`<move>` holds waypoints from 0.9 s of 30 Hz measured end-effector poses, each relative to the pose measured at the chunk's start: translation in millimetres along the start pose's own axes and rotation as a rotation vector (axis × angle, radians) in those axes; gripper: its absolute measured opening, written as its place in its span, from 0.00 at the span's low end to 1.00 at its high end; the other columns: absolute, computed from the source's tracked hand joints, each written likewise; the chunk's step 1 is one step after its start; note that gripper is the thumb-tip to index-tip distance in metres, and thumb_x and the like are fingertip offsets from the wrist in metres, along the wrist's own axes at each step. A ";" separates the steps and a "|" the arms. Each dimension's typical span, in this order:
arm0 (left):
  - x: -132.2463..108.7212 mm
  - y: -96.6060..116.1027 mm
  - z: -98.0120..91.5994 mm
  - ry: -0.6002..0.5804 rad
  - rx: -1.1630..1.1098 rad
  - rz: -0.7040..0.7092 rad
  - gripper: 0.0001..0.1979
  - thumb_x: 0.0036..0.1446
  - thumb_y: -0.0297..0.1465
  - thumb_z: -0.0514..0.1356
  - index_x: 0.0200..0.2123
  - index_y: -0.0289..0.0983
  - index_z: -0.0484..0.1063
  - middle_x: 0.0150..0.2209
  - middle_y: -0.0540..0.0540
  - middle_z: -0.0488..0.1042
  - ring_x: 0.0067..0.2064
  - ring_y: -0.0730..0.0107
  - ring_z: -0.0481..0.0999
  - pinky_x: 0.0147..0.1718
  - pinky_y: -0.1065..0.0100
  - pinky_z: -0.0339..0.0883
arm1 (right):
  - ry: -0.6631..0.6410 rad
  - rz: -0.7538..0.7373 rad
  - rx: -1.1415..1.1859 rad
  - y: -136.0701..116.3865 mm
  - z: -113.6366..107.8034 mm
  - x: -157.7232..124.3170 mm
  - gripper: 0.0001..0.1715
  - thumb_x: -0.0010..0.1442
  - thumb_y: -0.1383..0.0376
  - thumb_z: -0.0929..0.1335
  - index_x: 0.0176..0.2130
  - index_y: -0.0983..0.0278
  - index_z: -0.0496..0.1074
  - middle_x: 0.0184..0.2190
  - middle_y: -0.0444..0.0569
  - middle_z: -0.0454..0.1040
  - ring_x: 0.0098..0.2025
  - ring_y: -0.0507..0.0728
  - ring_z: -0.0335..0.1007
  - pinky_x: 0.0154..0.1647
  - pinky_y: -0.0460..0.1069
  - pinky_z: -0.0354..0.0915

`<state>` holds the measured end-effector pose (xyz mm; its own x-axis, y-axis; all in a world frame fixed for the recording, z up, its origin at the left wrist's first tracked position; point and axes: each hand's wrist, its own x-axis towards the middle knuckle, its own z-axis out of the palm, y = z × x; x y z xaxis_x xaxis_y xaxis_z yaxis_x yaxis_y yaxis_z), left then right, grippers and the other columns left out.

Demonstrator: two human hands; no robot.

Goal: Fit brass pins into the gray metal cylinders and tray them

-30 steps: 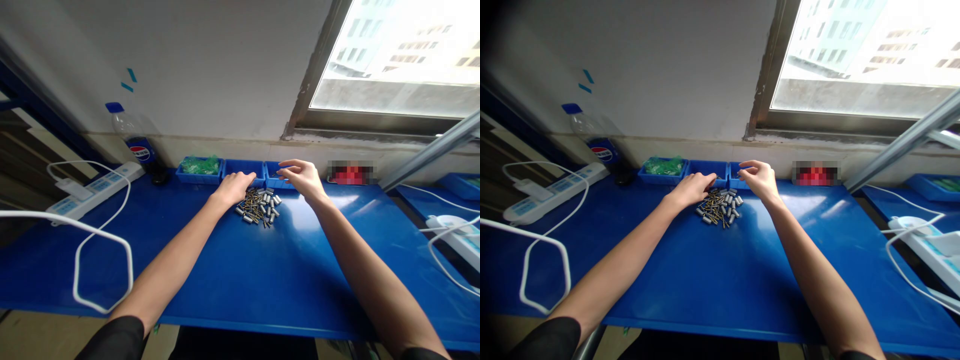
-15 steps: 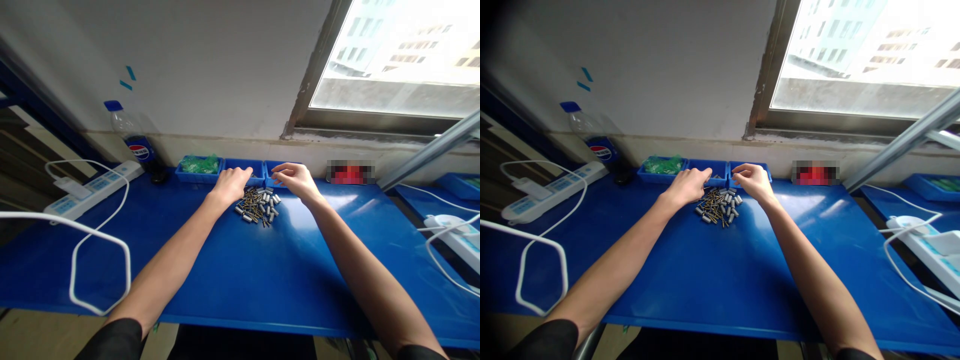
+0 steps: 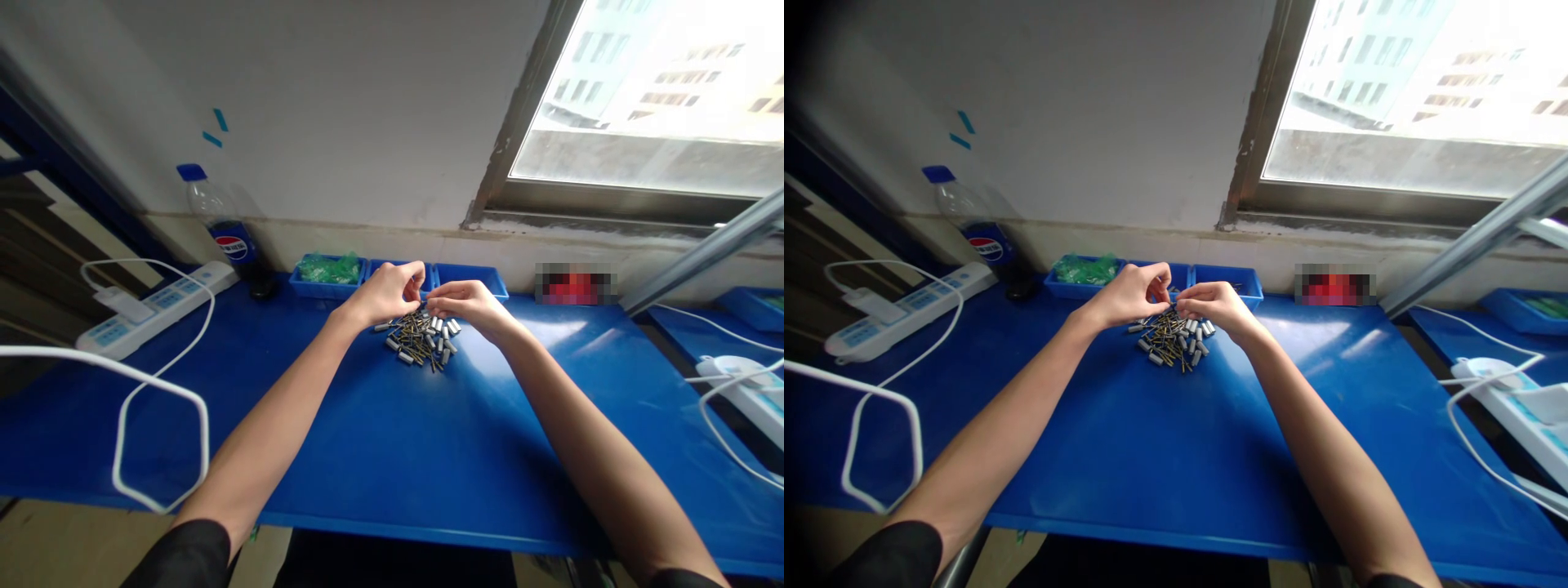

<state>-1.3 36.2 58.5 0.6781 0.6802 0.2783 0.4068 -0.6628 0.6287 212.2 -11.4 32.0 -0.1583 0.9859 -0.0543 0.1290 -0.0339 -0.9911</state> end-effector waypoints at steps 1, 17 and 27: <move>-0.1 -0.5 -0.2 -0.011 -0.004 -0.003 0.10 0.51 0.25 0.65 0.37 0.38 0.69 0.32 0.48 0.82 0.34 0.68 0.82 0.34 0.73 0.71 | 0.001 0.003 0.018 1.4 0.1 1.1 0.20 0.49 0.57 0.80 0.39 0.66 0.83 0.32 0.53 0.84 0.34 0.55 0.80 0.41 0.48 0.75; -4.7 -9.7 15.2 -0.266 0.476 -0.233 0.14 0.45 0.18 0.63 0.35 0.40 0.76 0.33 0.46 0.80 0.34 0.61 0.80 0.33 0.68 0.67 | 0.395 -0.081 -0.144 -5.0 -9.8 1.8 0.24 0.54 0.59 0.75 0.50 0.64 0.78 0.36 0.52 0.84 0.33 0.57 0.82 0.31 0.47 0.74; -4.5 -14.0 17.0 -0.216 0.345 -0.205 0.18 0.44 0.18 0.61 0.39 0.39 0.76 0.33 0.47 0.80 0.33 0.65 0.79 0.28 0.71 0.64 | 0.300 -0.081 -0.208 0.9 -10.3 5.1 0.19 0.55 0.63 0.73 0.48 0.64 0.79 0.36 0.52 0.84 0.35 0.57 0.82 0.34 0.48 0.74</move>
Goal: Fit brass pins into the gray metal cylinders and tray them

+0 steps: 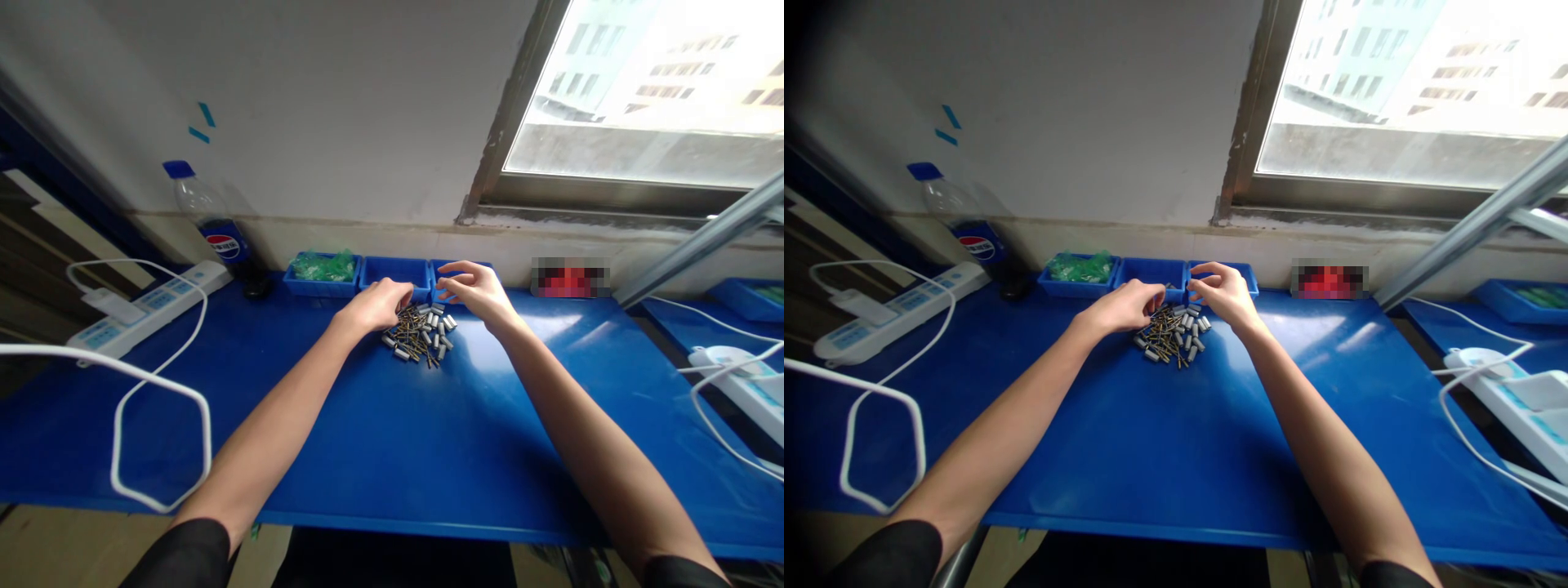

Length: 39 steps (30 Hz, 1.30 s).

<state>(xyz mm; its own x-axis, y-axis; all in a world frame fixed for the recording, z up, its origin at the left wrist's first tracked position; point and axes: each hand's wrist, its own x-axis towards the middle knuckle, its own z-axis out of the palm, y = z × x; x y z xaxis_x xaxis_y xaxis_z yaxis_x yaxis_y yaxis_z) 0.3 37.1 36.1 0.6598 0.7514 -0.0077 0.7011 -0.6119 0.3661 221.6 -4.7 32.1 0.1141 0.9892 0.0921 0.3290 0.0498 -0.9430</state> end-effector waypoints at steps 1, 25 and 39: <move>-0.2 0.2 -2.0 0.015 -0.032 0.017 0.17 0.45 0.18 0.61 0.39 0.39 0.76 0.32 0.47 0.80 0.32 0.66 0.78 0.28 0.71 0.64 | -0.009 -0.002 -0.004 -0.1 -0.1 0.0 0.18 0.55 0.63 0.73 0.47 0.64 0.79 0.35 0.51 0.84 0.35 0.57 0.82 0.34 0.48 0.74; 6.2 -0.7 -13.6 0.225 -0.299 0.056 0.06 0.52 0.26 0.65 0.35 0.36 0.78 0.33 0.46 0.82 0.35 0.66 0.81 0.36 0.70 0.73 | -0.097 0.052 0.166 2.0 4.0 -2.1 0.17 0.49 0.58 0.79 0.36 0.67 0.82 0.30 0.54 0.83 0.33 0.58 0.82 0.39 0.51 0.78; -0.5 -1.7 -3.1 -0.065 0.046 -0.027 0.18 0.41 0.17 0.62 0.36 0.39 0.78 0.34 0.46 0.80 0.33 0.64 0.79 0.30 0.70 0.66 | 0.049 -0.018 0.055 -1.0 5.4 -1.2 0.20 0.53 0.57 0.75 0.43 0.66 0.80 0.35 0.53 0.84 0.37 0.58 0.81 0.37 0.50 0.75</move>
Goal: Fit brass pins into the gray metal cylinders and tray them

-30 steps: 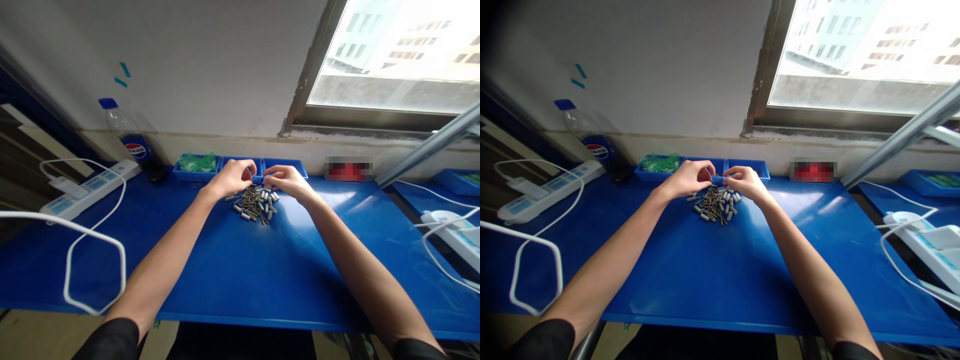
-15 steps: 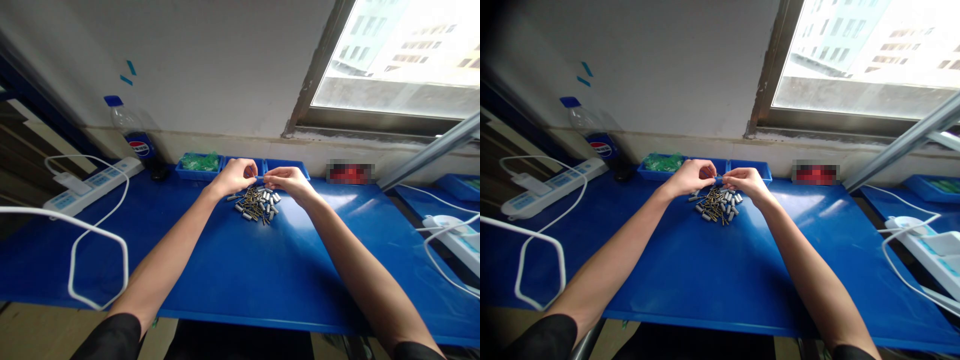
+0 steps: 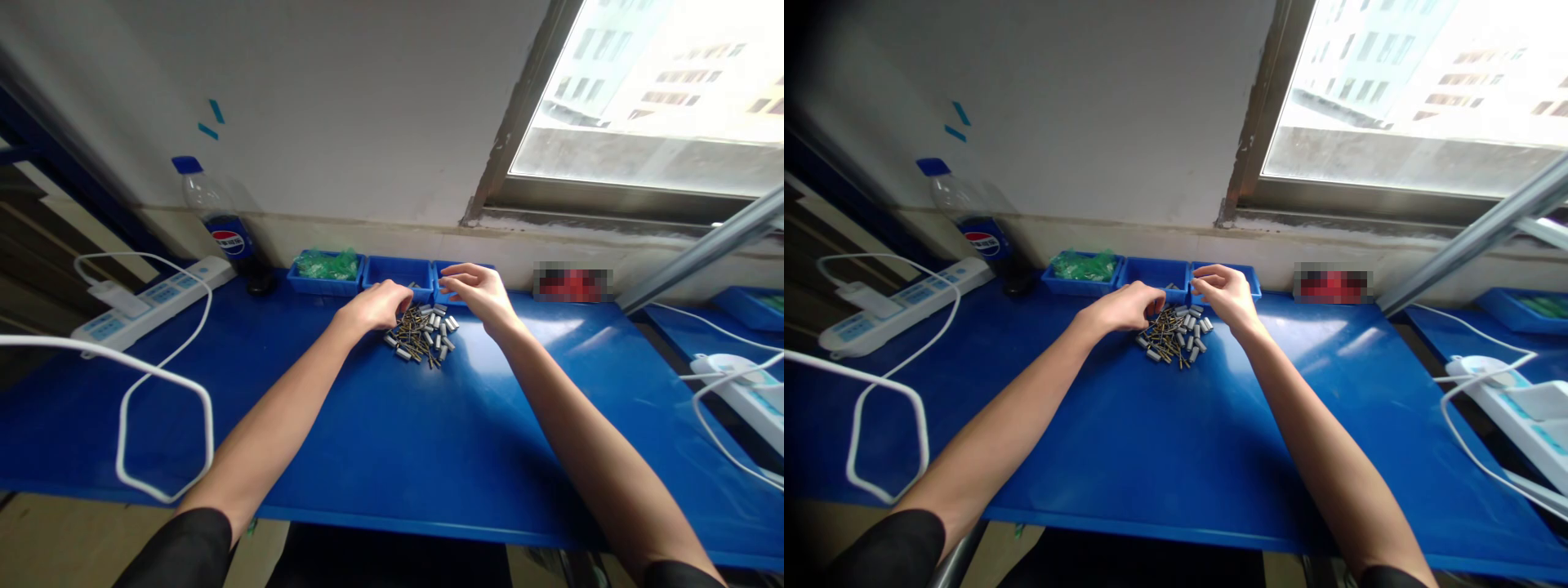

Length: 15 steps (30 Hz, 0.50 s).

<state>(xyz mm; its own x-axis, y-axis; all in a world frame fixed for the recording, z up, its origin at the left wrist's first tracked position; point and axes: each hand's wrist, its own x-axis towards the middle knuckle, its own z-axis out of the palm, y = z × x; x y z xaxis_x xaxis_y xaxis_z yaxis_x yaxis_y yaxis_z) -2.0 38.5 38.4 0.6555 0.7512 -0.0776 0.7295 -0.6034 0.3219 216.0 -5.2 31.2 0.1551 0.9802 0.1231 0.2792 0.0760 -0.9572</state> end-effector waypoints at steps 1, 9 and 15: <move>0.2 -0.8 -1.0 -0.002 -0.022 0.016 0.18 0.41 0.17 0.62 0.36 0.39 0.78 0.34 0.46 0.80 0.33 0.64 0.79 0.29 0.71 0.67 | -0.006 0.004 -0.002 -0.3 0.3 0.0 0.20 0.53 0.57 0.75 0.43 0.66 0.80 0.35 0.53 0.84 0.37 0.58 0.81 0.37 0.50 0.75; 1.5 -1.9 -13.2 0.145 -0.319 0.132 0.15 0.47 0.19 0.61 0.39 0.37 0.78 0.34 0.47 0.82 0.34 0.68 0.80 0.34 0.72 0.72 | -0.108 0.039 -0.044 0.4 -0.4 -1.6 0.12 0.56 0.62 0.74 0.40 0.65 0.80 0.33 0.52 0.84 0.35 0.57 0.81 0.35 0.48 0.73; 8.0 2.4 -11.6 0.380 -0.550 0.213 0.08 0.51 0.27 0.66 0.37 0.35 0.77 0.35 0.45 0.83 0.38 0.66 0.84 0.40 0.69 0.76 | -0.365 0.093 0.069 -1.0 2.6 -7.0 0.21 0.52 0.58 0.80 0.44 0.65 0.81 0.33 0.52 0.84 0.34 0.56 0.80 0.38 0.48 0.75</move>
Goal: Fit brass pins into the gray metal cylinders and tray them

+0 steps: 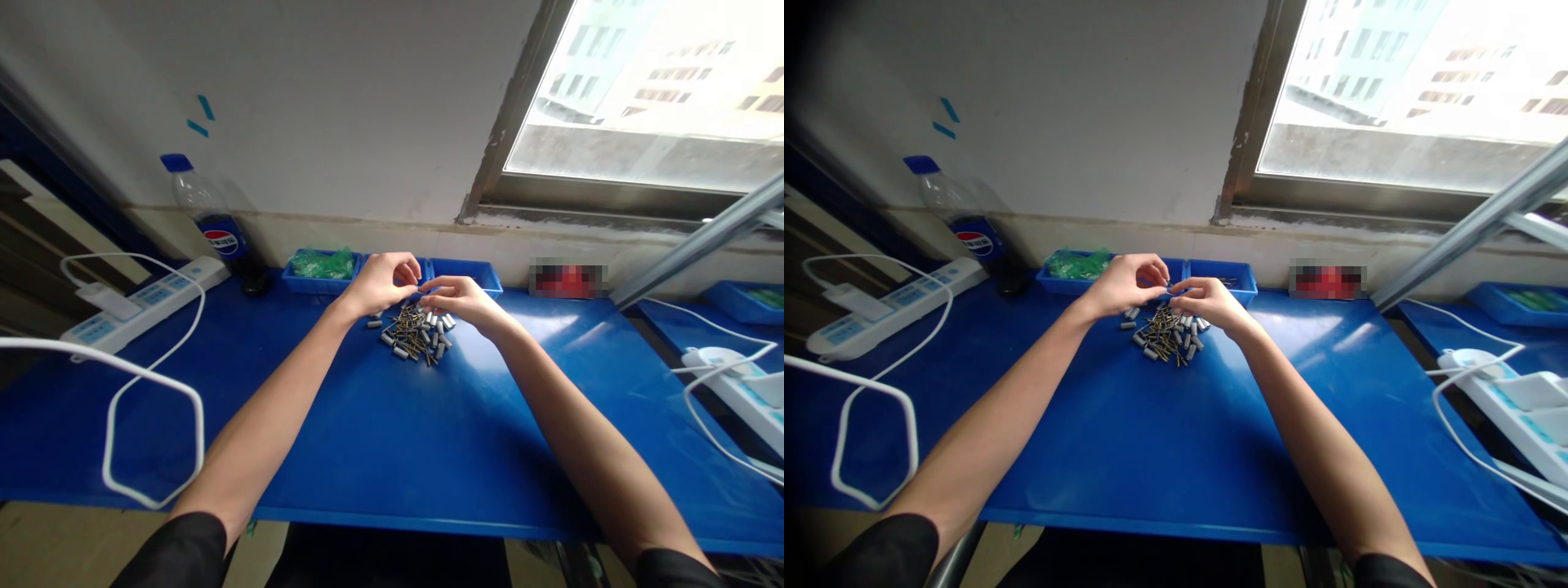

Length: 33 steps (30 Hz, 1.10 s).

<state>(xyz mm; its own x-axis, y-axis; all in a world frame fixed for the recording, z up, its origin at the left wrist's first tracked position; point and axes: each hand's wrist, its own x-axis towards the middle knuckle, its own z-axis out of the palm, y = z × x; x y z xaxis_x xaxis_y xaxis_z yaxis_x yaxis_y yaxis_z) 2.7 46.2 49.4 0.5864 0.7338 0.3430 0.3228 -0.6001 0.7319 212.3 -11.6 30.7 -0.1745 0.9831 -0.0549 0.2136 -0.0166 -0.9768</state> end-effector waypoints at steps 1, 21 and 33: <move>0.6 -1.0 0.9 0.020 -0.025 0.006 0.08 0.51 0.27 0.67 0.37 0.35 0.77 0.35 0.44 0.83 0.38 0.65 0.84 0.40 0.69 0.77 | -0.003 0.004 0.058 0.5 0.9 0.2 0.22 0.51 0.57 0.81 0.43 0.65 0.81 0.34 0.52 0.84 0.35 0.56 0.81 0.39 0.49 0.76; -13.0 -17.8 -1.6 -0.339 0.310 -0.195 0.09 0.47 0.20 0.66 0.33 0.37 0.77 0.32 0.47 0.81 0.32 0.67 0.78 0.30 0.71 0.65 | 0.551 -0.154 -0.284 14.2 -10.0 14.2 0.14 0.53 0.57 0.75 0.35 0.65 0.82 0.30 0.51 0.83 0.32 0.60 0.81 0.37 0.52 0.74; -12.4 -20.7 9.4 -0.352 0.390 -0.224 0.16 0.47 0.16 0.61 0.37 0.39 0.78 0.36 0.42 0.81 0.37 0.61 0.79 0.36 0.68 0.67 | 0.761 -0.276 -0.398 23.7 21.7 7.1 0.14 0.62 0.58 0.69 0.42 0.63 0.81 0.32 0.49 0.82 0.29 0.54 0.74 0.31 0.49 0.68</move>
<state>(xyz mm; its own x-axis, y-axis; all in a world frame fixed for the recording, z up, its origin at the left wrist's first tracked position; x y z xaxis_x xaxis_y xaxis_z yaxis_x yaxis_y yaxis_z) -4.3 46.5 24.5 0.6626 0.7465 -0.0611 0.6789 -0.5641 0.4700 195.2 -9.0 2.7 0.3840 0.7998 0.4614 0.6002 0.1635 -0.7829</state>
